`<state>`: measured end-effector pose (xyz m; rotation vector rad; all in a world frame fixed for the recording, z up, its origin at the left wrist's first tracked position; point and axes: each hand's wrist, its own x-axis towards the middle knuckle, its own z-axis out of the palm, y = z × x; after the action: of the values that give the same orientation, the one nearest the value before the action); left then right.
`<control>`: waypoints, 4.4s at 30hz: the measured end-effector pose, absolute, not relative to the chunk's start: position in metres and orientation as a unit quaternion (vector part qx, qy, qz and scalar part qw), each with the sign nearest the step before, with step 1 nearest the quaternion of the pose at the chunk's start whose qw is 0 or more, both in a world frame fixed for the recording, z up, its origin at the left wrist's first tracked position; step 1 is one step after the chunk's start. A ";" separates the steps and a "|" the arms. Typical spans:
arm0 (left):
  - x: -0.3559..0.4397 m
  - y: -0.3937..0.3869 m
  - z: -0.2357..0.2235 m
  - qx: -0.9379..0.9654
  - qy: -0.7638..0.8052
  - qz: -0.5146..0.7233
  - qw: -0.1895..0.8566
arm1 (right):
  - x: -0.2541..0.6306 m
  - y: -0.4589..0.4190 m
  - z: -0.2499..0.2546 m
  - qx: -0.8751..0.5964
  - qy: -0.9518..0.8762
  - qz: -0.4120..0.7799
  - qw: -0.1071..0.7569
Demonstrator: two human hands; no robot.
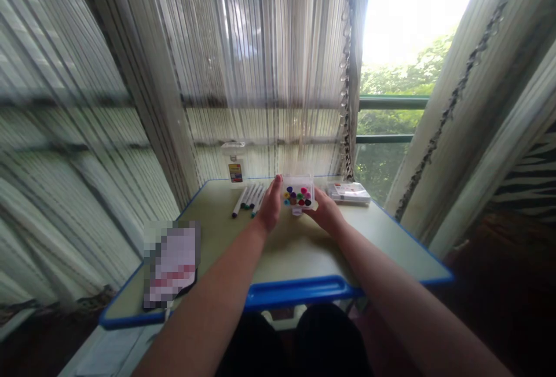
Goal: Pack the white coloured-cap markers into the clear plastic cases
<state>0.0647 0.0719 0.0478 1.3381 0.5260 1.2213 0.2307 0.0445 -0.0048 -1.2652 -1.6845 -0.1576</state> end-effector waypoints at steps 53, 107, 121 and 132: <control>0.049 0.072 0.074 0.408 0.204 0.494 0.740 | 0.215 0.029 0.006 -0.469 -0.730 -0.075 0.491; 0.065 0.060 0.054 0.806 0.159 0.562 0.102 | 0.215 0.033 0.009 -0.491 -0.612 -0.086 0.614; 0.062 0.060 0.051 0.840 0.092 0.530 0.065 | 0.206 0.016 0.026 -0.426 -0.626 0.011 0.653; 0.061 0.055 0.058 0.830 0.100 0.548 -0.015 | 0.200 0.024 0.034 -0.350 -0.596 0.256 0.676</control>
<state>0.0609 0.0545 0.0576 2.6326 0.3167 1.7392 0.2002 0.0245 0.0341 -0.7863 -1.3396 0.5767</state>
